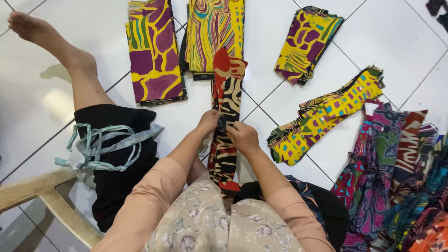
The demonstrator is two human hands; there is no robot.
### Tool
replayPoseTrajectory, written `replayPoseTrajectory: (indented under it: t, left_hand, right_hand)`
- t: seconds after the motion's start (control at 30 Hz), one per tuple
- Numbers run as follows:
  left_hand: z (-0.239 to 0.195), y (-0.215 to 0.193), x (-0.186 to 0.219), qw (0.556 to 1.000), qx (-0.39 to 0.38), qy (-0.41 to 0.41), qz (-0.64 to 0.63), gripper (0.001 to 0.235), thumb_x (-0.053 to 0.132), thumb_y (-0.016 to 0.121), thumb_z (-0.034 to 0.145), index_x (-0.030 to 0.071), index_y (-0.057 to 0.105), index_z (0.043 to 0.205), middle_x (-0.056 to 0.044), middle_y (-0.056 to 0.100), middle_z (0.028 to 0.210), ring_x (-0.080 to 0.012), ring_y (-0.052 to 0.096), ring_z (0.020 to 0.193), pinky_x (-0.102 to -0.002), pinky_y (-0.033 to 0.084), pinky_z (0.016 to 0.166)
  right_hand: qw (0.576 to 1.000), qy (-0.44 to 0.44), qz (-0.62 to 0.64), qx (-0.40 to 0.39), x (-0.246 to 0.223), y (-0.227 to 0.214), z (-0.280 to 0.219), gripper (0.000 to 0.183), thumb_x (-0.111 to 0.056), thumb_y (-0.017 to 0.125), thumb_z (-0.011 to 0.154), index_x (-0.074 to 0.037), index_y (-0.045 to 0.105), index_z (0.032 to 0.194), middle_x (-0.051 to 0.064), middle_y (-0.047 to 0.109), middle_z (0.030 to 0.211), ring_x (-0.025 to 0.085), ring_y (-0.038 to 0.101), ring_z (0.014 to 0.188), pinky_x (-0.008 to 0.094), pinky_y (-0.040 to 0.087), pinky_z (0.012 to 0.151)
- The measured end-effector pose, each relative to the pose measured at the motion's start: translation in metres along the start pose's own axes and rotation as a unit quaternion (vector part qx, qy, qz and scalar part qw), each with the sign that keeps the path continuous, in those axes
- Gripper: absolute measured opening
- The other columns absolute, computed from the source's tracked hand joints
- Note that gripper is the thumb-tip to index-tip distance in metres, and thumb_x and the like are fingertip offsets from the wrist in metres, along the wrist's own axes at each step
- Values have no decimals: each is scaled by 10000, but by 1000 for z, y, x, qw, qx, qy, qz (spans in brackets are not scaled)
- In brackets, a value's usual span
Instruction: The person sits on a tiled floor and folds multiple pieces of patterned fabric. They align the edges, fold the fabric in half, and secure each bundle with a rubber band. The finished bundles are placed in a pile to the side.
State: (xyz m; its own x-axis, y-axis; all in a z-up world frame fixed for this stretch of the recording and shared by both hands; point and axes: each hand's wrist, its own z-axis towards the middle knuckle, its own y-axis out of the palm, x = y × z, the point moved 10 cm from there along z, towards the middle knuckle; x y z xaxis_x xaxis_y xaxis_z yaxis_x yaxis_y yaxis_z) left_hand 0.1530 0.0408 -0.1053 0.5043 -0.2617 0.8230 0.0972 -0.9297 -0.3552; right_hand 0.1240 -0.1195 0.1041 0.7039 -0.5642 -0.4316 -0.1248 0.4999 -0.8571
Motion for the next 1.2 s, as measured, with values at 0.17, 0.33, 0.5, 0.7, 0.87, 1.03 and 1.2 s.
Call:
replayPoseTrajectory:
  t: [0.17,0.33,0.5,0.7,0.87,1.03,1.2]
  left_hand:
    - [-52,-1,36,978,-96,-31,-185,363,301,550,1057,36,660,1279,-81,678,988,-192,625,858,-320,507,771]
    - [-116,-26,129,978,-69,195,14,754,-35,692,744,88,436,1442,-168,601,1210,-298,679,999,-362,564,881]
    - [-152,-23,156,943,13,292,156,779,-68,680,742,131,427,1451,-215,453,1444,-461,633,1059,-465,567,832]
    - [-142,-31,129,915,80,323,226,328,-13,686,871,147,602,1144,-102,514,1550,-316,717,1048,-400,601,859]
    - [-159,-28,140,882,89,379,265,388,56,748,739,116,755,1122,-222,335,1583,-407,518,1251,-489,465,992]
    - [-156,-17,142,909,93,344,217,289,185,793,684,98,796,959,-316,232,1584,-518,180,1437,-634,173,1123]
    - [-111,-27,118,921,17,284,267,143,225,766,876,122,817,792,-118,441,1551,-434,260,1482,-616,141,1184]
  right_hand:
    - [964,170,203,14,46,30,-10,141,-211,741,893,-99,776,971,89,723,848,278,694,728,366,532,650]
    - [909,319,263,48,69,39,-19,213,-239,709,892,-122,767,1061,80,756,829,242,734,689,343,548,649]
    - [953,281,104,35,54,20,-9,339,-219,685,908,-124,733,1230,110,749,836,313,701,727,403,531,646]
    - [926,245,260,-122,66,82,-14,183,-186,674,883,-121,809,987,88,755,845,237,731,760,347,558,724]
    - [742,362,531,-192,85,108,-34,141,-173,673,875,-72,769,852,-61,595,649,67,451,553,247,331,506]
    - [604,380,664,-222,69,107,-42,149,-189,652,904,-92,743,837,-89,444,564,37,308,457,231,199,433]
    - [716,354,585,-139,106,94,-34,194,-174,756,836,-199,717,1025,-89,511,622,50,391,499,234,251,440]
